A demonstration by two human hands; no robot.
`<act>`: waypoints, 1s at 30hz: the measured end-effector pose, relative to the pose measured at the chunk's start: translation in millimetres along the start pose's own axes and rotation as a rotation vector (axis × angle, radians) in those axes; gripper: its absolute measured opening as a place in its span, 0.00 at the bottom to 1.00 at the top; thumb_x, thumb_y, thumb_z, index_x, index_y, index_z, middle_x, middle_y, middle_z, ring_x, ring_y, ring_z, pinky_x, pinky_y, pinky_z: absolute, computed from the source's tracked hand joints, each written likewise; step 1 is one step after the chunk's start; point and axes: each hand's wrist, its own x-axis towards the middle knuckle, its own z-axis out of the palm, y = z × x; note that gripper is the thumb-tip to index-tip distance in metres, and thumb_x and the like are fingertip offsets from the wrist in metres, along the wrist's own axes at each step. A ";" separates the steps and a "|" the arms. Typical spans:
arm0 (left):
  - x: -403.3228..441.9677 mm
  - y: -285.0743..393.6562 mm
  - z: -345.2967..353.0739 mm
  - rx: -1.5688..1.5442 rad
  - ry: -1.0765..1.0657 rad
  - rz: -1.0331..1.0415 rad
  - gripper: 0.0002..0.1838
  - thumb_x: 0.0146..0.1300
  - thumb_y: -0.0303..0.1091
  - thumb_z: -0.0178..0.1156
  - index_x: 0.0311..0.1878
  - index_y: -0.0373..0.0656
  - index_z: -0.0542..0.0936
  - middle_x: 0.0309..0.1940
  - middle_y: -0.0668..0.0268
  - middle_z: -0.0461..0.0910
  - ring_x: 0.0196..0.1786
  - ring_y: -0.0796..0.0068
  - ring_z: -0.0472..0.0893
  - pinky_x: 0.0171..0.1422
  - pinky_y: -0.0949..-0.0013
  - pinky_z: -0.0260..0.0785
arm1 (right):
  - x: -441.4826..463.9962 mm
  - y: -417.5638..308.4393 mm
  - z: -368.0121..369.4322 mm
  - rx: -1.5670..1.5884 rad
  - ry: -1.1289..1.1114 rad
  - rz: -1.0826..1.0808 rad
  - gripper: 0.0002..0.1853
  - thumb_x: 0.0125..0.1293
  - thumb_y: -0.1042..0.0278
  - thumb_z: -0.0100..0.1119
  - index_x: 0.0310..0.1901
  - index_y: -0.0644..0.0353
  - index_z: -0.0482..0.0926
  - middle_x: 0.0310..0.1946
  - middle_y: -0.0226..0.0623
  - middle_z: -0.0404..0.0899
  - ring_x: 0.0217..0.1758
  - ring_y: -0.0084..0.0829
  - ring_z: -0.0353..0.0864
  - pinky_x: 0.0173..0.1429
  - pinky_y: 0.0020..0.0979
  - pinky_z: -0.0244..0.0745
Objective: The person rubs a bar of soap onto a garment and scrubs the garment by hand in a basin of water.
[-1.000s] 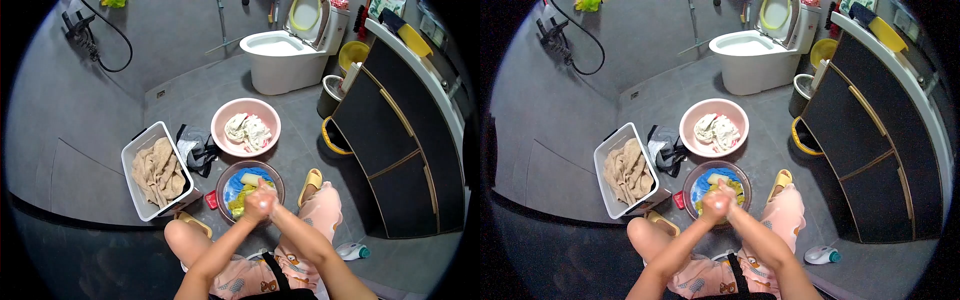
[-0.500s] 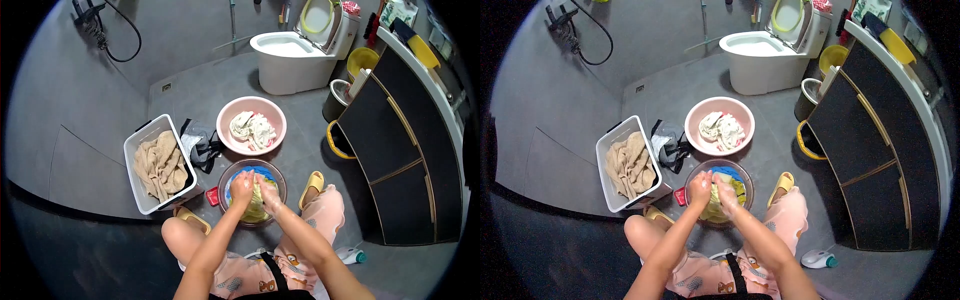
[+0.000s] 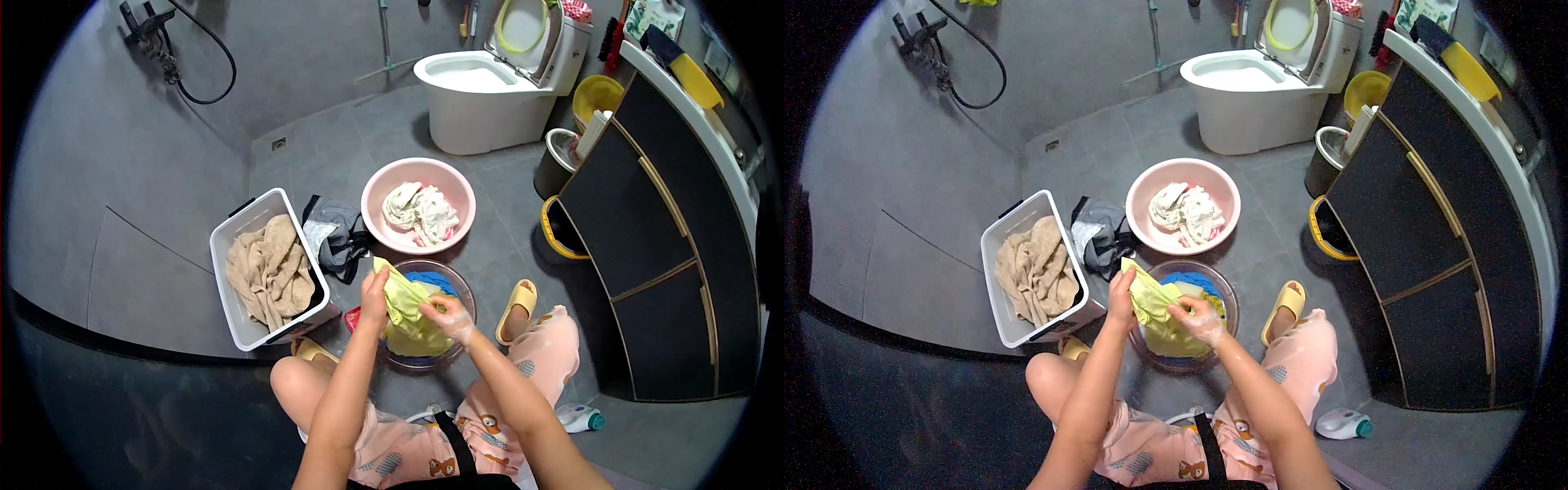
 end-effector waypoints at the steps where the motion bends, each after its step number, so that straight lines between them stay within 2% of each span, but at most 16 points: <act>1: 3.1 -0.8 -4.5 0.247 -0.006 0.155 0.09 0.62 0.35 0.49 0.38 0.38 0.73 0.30 0.62 0.76 0.34 0.69 0.76 0.39 0.70 0.67 | 1.0 -0.1 -5.7 0.033 0.024 -0.031 0.13 0.62 0.58 0.52 0.33 0.61 0.76 0.27 0.28 0.72 0.29 0.19 0.67 0.37 0.24 0.65; 2: -2.3 5.0 2.0 0.585 0.083 0.260 0.10 0.62 0.33 0.48 0.40 0.37 0.72 0.31 0.60 0.76 0.35 0.66 0.76 0.41 0.68 0.66 | 3.4 -3.7 -17.1 -0.046 -0.026 0.146 0.14 0.63 0.57 0.51 0.36 0.61 0.76 0.28 0.29 0.75 0.29 0.21 0.71 0.36 0.25 0.68; 3: -7.2 9.9 12.4 0.921 0.172 0.365 0.10 0.61 0.31 0.46 0.41 0.35 0.72 0.32 0.57 0.76 0.36 0.63 0.76 0.42 0.67 0.65 | 5.3 -7.6 -14.2 0.282 0.077 0.208 0.15 0.64 0.56 0.50 0.36 0.61 0.76 0.29 0.31 0.76 0.30 0.22 0.73 0.37 0.26 0.70; 4: -9.3 3.2 16.5 0.799 0.116 0.469 0.12 0.59 0.29 0.45 0.44 0.35 0.72 0.34 0.53 0.76 0.38 0.58 0.76 0.47 0.64 0.65 | 7.0 -11.7 -6.9 0.609 0.180 0.267 0.17 0.64 0.54 0.49 0.36 0.62 0.76 0.31 0.33 0.77 0.30 0.24 0.75 0.37 0.27 0.71; 6: -16.1 -19.3 27.4 0.718 0.056 0.540 0.13 0.57 0.28 0.46 0.45 0.37 0.72 0.35 0.54 0.76 0.40 0.60 0.76 0.49 0.66 0.66 | 2.8 -50.3 -3.0 1.106 0.310 0.406 0.18 0.65 0.52 0.47 0.36 0.61 0.76 0.30 0.33 0.78 0.32 0.26 0.77 0.38 0.29 0.74; 10: -63.3 -44.2 60.8 0.853 -0.091 0.729 0.06 0.53 0.29 0.55 0.34 0.40 0.76 0.30 0.56 0.77 0.33 0.55 0.77 0.39 0.62 0.69 | 6.5 -23.5 -3.5 1.158 0.307 0.469 0.17 0.64 0.50 0.48 0.33 0.57 0.75 0.28 0.33 0.77 0.29 0.26 0.76 0.32 0.29 0.74; 12: -76.2 -39.2 73.6 0.855 -0.254 0.851 0.08 0.53 0.31 0.57 0.20 0.42 0.76 0.21 0.59 0.75 0.26 0.59 0.76 0.30 0.64 0.68 | 15.7 31.5 -1.9 1.331 0.035 0.468 0.16 0.64 0.52 0.48 0.33 0.56 0.75 0.28 0.33 0.77 0.27 0.26 0.76 0.29 0.29 0.73; 13: -69.1 -41.9 68.7 0.916 -0.200 0.825 0.09 0.53 0.31 0.56 0.20 0.41 0.76 0.20 0.58 0.75 0.25 0.58 0.76 0.29 0.64 0.68 | 15.4 53.1 0.7 1.411 -0.106 0.467 0.15 0.64 0.52 0.48 0.33 0.55 0.75 0.27 0.33 0.76 0.27 0.26 0.75 0.28 0.28 0.72; 15: -48.8 -50.6 51.9 1.034 -0.090 0.770 0.11 0.54 0.32 0.55 0.19 0.39 0.75 0.19 0.56 0.75 0.24 0.57 0.76 0.27 0.63 0.66 | -2.6 -2.5 19.0 1.228 0.195 0.379 0.09 0.63 0.62 0.49 0.38 0.56 0.75 0.29 0.32 0.76 0.31 0.25 0.75 0.35 0.26 0.72; 17: -41.8 -45.9 53.4 0.963 0.040 0.755 0.12 0.56 0.31 0.53 0.19 0.38 0.75 0.19 0.54 0.74 0.22 0.55 0.75 0.25 0.61 0.65 | 1.7 -22.0 20.5 1.040 0.270 0.467 0.10 0.63 0.63 0.49 0.41 0.57 0.75 0.29 0.32 0.76 0.33 0.24 0.75 0.38 0.26 0.71; 20: -50.6 -43.5 55.0 1.033 0.047 0.790 0.12 0.55 0.30 0.53 0.17 0.39 0.74 0.18 0.54 0.74 0.21 0.56 0.75 0.25 0.61 0.66 | 0.7 -13.1 24.2 1.143 0.221 0.438 0.09 0.63 0.63 0.49 0.40 0.57 0.75 0.28 0.30 0.76 0.31 0.24 0.75 0.35 0.25 0.71; 23: -75.1 -41.0 65.1 0.956 -0.227 0.924 0.11 0.54 0.29 0.54 0.17 0.40 0.73 0.17 0.55 0.73 0.21 0.58 0.75 0.25 0.61 0.66 | 16.1 29.0 19.9 0.668 0.268 0.694 0.10 0.62 0.61 0.51 0.40 0.56 0.75 0.28 0.29 0.75 0.29 0.23 0.74 0.32 0.25 0.70; 25: -47.8 -57.3 44.2 1.048 -0.097 0.941 0.11 0.55 0.30 0.54 0.18 0.40 0.72 0.16 0.55 0.71 0.19 0.56 0.73 0.23 0.59 0.63 | 4.0 31.8 31.4 1.292 0.159 0.391 0.14 0.61 0.55 0.53 0.42 0.55 0.76 0.30 0.29 0.75 0.29 0.23 0.74 0.32 0.25 0.70; 27: -36.5 -37.1 37.9 0.997 0.031 0.793 0.13 0.58 0.32 0.53 0.18 0.39 0.71 0.16 0.54 0.70 0.21 0.53 0.72 0.25 0.57 0.63 | 7.6 5.8 30.6 0.923 0.227 0.519 0.15 0.61 0.54 0.53 0.43 0.56 0.76 0.33 0.31 0.77 0.32 0.24 0.75 0.35 0.27 0.71; 29: -15.7 -37.2 18.6 1.166 0.181 0.730 0.14 0.60 0.34 0.52 0.20 0.38 0.73 0.19 0.55 0.74 0.22 0.54 0.75 0.26 0.58 0.66 | 10.5 -19.2 18.9 0.918 0.105 0.634 0.16 0.61 0.54 0.53 0.43 0.58 0.76 0.35 0.32 0.77 0.35 0.25 0.76 0.39 0.29 0.72; 30: -8.8 -37.5 10.6 1.092 0.179 0.656 0.15 0.60 0.39 0.53 0.26 0.37 0.75 0.23 0.52 0.76 0.28 0.50 0.76 0.30 0.57 0.67 | 7.1 -51.3 13.6 0.862 0.133 0.621 0.17 0.61 0.53 0.53 0.41 0.60 0.76 0.35 0.32 0.78 0.36 0.26 0.77 0.40 0.29 0.73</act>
